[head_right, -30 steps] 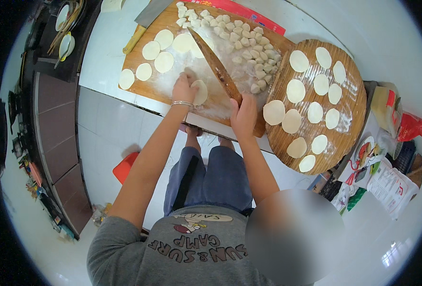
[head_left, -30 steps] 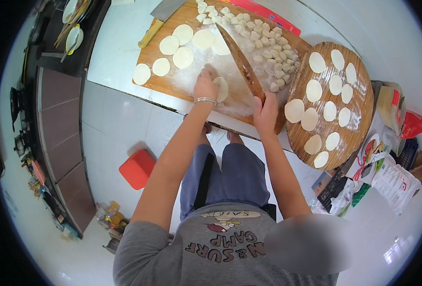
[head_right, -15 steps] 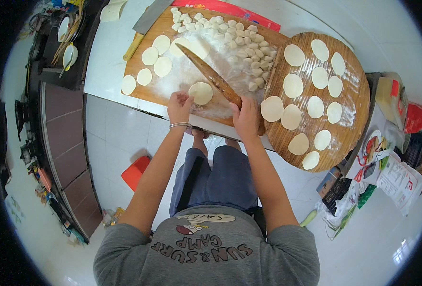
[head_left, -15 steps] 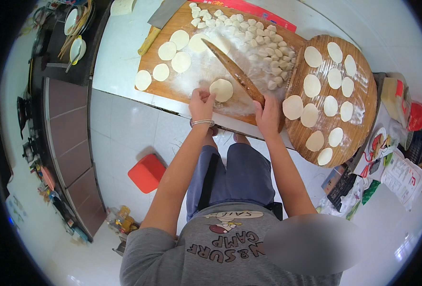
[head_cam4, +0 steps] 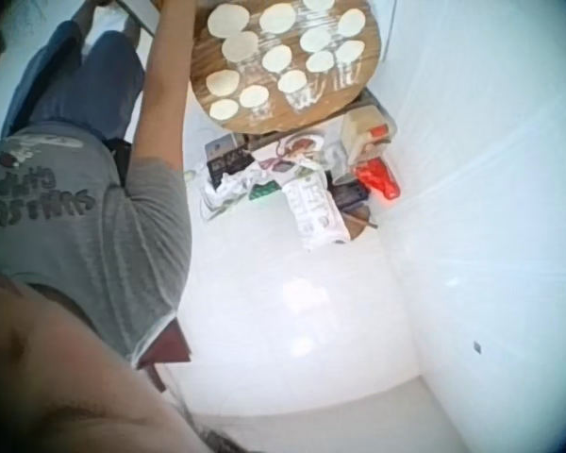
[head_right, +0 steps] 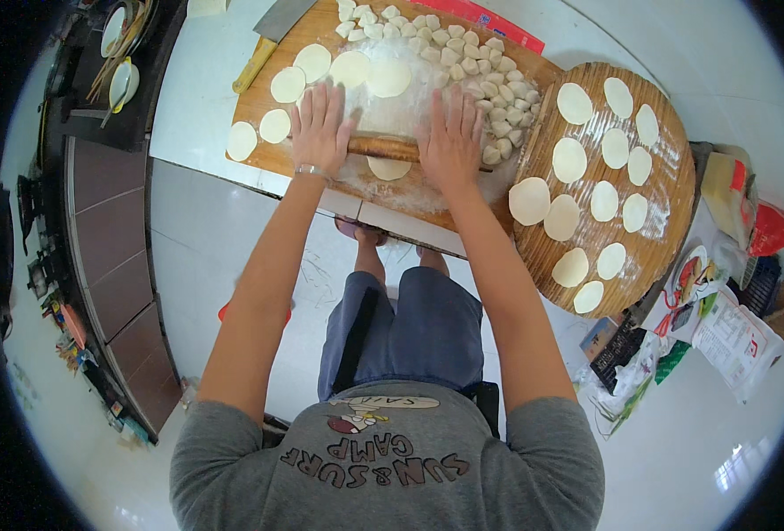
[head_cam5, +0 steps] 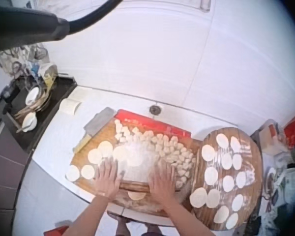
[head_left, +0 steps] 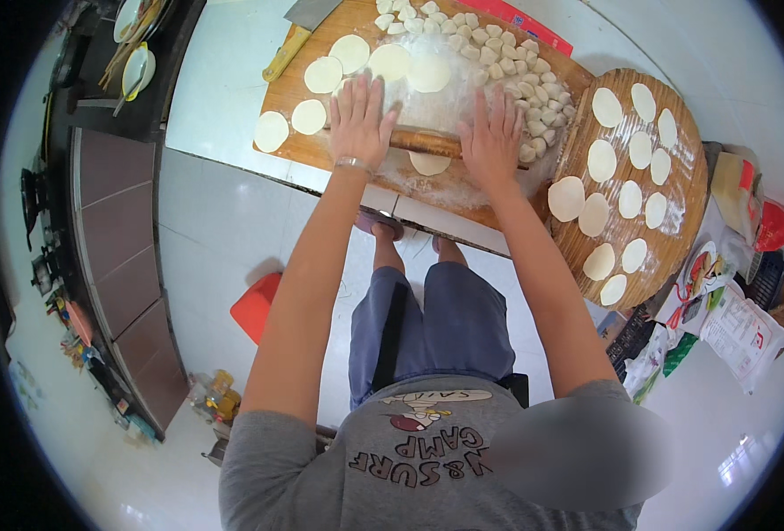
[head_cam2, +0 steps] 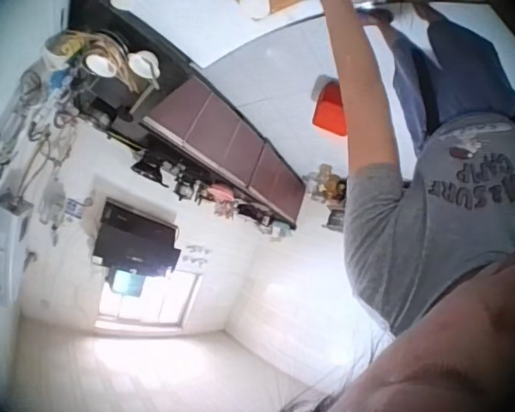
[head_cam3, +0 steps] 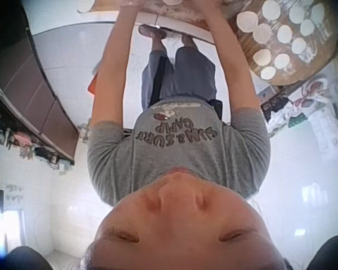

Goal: The person uses a wooden rolling pin to flatten small balls of dough into thin, round discs on a floured wooden board. They repeatedly pick up a dough ball, roll it out, and place the finished disc onto a bamboo tray to the right.

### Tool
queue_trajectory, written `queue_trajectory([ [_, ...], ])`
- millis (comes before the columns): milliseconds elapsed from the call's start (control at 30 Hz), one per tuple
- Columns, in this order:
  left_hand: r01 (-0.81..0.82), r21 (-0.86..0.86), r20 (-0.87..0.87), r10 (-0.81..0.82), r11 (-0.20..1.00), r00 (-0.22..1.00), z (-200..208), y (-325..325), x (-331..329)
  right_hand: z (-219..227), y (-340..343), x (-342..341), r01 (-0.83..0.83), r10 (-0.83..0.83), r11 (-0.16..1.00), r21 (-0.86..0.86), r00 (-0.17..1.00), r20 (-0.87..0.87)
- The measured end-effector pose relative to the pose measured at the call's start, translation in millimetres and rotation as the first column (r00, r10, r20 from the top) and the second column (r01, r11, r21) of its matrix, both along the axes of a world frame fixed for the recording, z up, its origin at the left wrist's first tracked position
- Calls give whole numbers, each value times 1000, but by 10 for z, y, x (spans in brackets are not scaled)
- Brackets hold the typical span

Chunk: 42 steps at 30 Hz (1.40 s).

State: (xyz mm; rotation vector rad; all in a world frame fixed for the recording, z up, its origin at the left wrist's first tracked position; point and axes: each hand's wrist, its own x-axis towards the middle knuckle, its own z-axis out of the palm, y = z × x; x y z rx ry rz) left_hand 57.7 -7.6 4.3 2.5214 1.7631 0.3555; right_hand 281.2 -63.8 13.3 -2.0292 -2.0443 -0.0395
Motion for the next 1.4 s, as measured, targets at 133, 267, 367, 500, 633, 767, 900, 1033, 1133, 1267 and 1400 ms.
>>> queue_trajectory([
  [133, 44, -57, 36, -42, 997, 998, -19, -143, -86, -38, -205, -62, 26, -27, 999, -32, 999, -22],
  [267, 101, -151, 123, -83, 983, 989, -6, -818, -472, 91, -874, -205, -156, 141, 982, -109, 981, -132],
  [367, 48, -154, 145, -26, 987, 989, -15, -1079, -536, -50, -1093, -208, -237, 199, 950, -205, 961, -191],
  [500, -93, -20, 416, 93, 995, 905, 87, -1207, -361, 29, -949, -210, -198, 123, 963, -181, 926, -356],
  [633, -222, -342, 625, 397, 913, 672, 62, -1237, -64, 181, -810, -174, -69, -166, 949, -307, 720, -674],
  [767, -171, -580, 721, 600, 796, 348, -87, -1058, 261, 65, -751, -51, -257, -588, 775, -577, 37, -808],
  [900, -96, -507, 761, 497, 857, 417, -251, -817, 298, 304, -745, -9, -358, -733, 679, -641, -279, -621],
  [1033, 86, -519, 795, 443, 850, 414, -179, -643, 436, 454, -755, 73, -419, -770, 636, -648, -401, -496],
  [1133, 104, -542, 685, 366, 834, 630, -150, -545, 528, 391, -787, 120, -417, -751, 659, -626, -411, -517],
  [1267, -94, -205, 459, 181, 974, 870, -140, -481, 700, 374, -845, 194, -336, -692, 719, -608, -418, -588],
  [1400, -163, -203, 407, 235, 965, 883, -105, -413, 918, 514, -939, 274, -265, -640, 760, -593, -459, -616],
])
